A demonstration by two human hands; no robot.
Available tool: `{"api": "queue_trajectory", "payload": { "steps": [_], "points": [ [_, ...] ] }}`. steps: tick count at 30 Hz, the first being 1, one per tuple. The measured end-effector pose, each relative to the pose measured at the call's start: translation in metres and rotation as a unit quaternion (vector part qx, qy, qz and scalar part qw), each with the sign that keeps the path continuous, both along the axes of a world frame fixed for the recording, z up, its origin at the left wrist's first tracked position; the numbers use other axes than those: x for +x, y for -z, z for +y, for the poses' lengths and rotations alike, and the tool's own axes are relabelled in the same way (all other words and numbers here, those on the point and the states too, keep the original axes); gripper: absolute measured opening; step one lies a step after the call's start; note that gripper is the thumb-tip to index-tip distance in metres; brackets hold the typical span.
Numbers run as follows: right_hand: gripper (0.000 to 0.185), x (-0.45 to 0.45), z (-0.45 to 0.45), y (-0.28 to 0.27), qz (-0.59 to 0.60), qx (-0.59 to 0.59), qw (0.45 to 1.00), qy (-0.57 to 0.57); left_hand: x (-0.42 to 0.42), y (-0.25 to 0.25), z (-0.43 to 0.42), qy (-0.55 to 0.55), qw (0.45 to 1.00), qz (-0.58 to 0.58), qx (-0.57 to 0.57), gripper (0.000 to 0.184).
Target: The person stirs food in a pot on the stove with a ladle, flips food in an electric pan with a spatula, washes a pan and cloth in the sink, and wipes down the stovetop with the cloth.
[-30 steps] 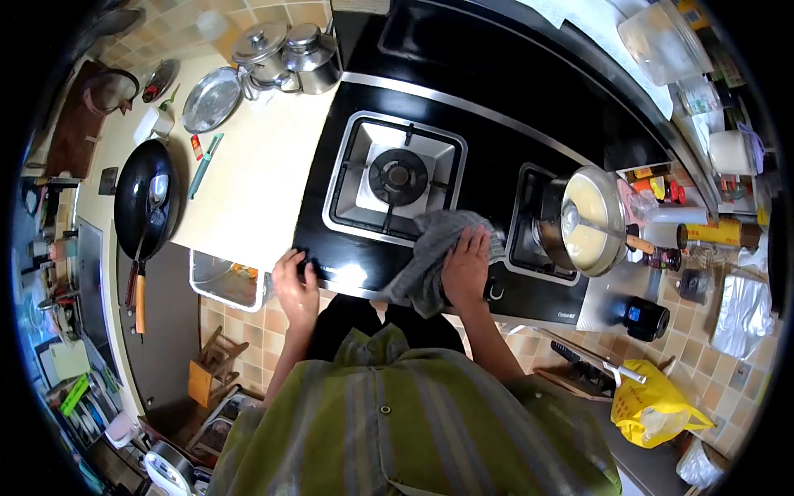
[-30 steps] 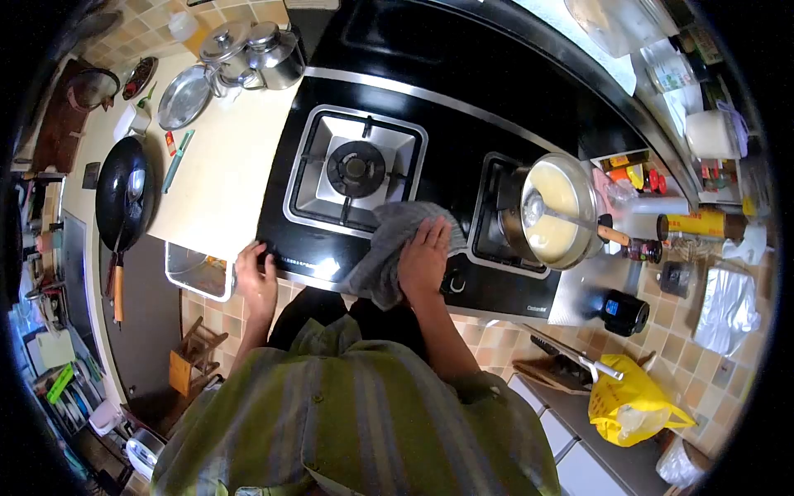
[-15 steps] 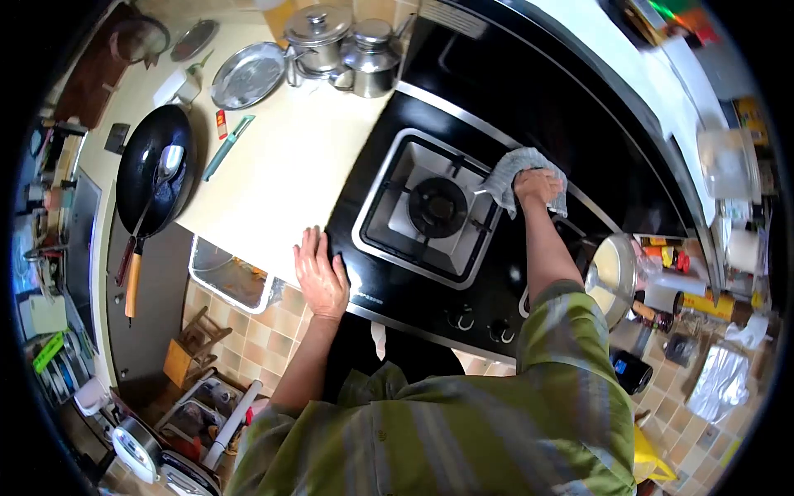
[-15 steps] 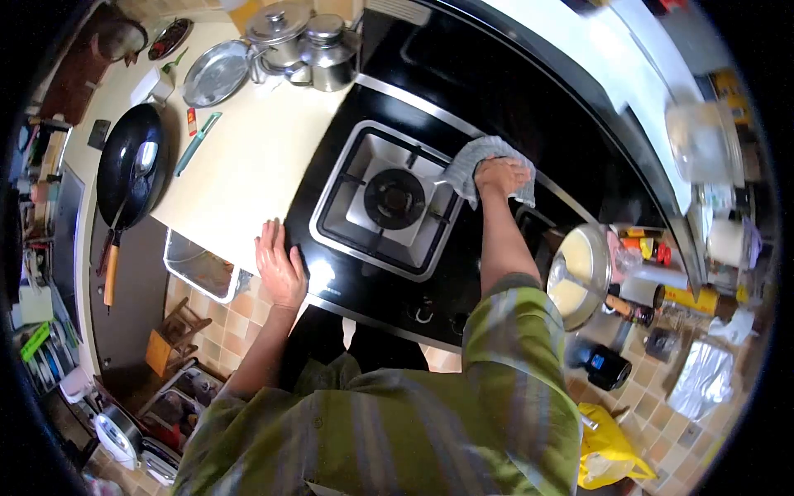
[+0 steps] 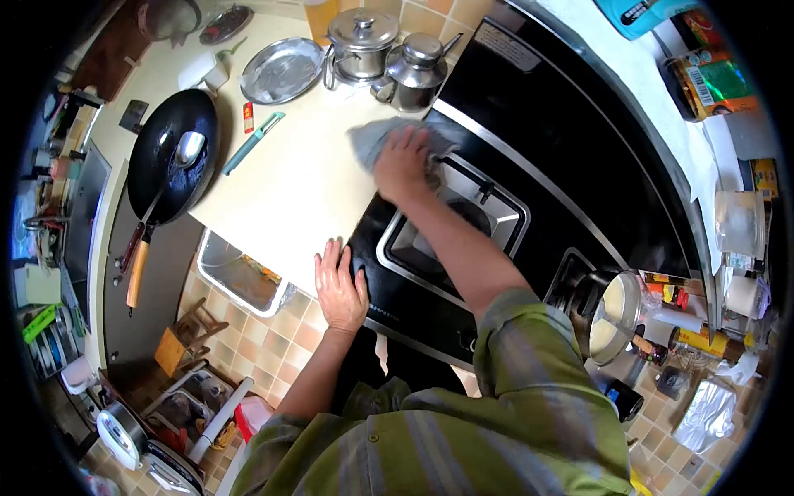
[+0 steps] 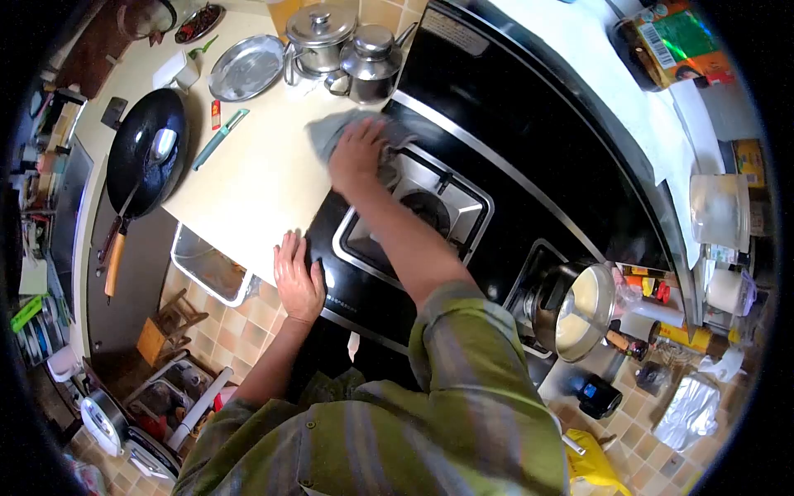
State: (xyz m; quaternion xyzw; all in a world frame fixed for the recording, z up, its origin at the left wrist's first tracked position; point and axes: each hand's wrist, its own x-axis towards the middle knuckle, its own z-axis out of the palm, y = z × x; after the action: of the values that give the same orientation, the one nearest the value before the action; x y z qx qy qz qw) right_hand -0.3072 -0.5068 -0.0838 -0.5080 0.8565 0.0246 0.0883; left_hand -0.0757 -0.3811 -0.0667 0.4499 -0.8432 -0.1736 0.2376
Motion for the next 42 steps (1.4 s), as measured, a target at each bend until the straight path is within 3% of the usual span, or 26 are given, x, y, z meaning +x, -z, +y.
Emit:
{"api": "queue_trajectory", "payload": {
  "steps": [4,7,12,17,19,21,25,29,33,36,39,42],
  "points": [
    [0.057,-0.033,0.022,0.008,-0.019,-0.074,0.988,-0.137,0.001,0.001,0.001,0.007,1.000,0.003,-0.008,0.049],
    [0.054,-0.114,0.036,0.008,-0.064,-0.093,0.987,-0.115,0.001,0.005,0.001,0.008,1.000,-0.006,-0.016,0.048],
    [0.054,-0.190,0.125,0.000,-0.161,-0.158,0.974,0.023,-0.001,0.001,0.003,0.016,0.999,-0.021,-0.024,0.044],
    [0.049,-0.211,0.264,0.020,-0.076,-0.273,0.949,0.141,0.001,0.001,0.005,0.025,0.999,-0.015,-0.034,0.043],
    [0.052,-0.202,0.317,0.033,0.016,-0.227,0.959,0.170,0.000,0.002,0.005,0.025,0.999,-0.010,-0.043,0.042],
    [0.049,-0.168,0.356,0.034,0.031,-0.193,0.967,0.166,0.000,0.002,0.007,0.027,0.999,-0.008,-0.047,0.042],
    [0.042,-0.035,0.391,0.002,0.014,-0.172,0.973,0.153,0.002,0.000,0.007,0.024,0.999,-0.002,-0.044,0.042],
    [0.047,0.057,0.387,-0.012,-0.094,-0.143,0.976,0.135,0.003,0.002,0.007,0.026,0.999,0.002,-0.046,0.041],
    [0.050,0.030,0.334,-0.037,-0.037,-0.120,0.985,0.122,0.005,0.005,0.007,0.026,0.999,-0.001,-0.047,0.041],
    [0.051,0.033,0.318,-0.018,0.053,0.065,0.996,0.036,0.007,0.005,0.007,0.029,0.998,-0.006,-0.047,0.041],
    [0.051,0.029,0.315,-0.031,-0.018,0.086,0.996,0.021,0.004,0.006,0.007,0.022,0.999,-0.007,-0.047,0.041],
    [0.046,0.025,0.303,-0.010,0.045,0.060,0.996,0.045,0.007,0.007,0.011,0.030,0.998,-0.009,-0.050,0.040]
  ]
}}
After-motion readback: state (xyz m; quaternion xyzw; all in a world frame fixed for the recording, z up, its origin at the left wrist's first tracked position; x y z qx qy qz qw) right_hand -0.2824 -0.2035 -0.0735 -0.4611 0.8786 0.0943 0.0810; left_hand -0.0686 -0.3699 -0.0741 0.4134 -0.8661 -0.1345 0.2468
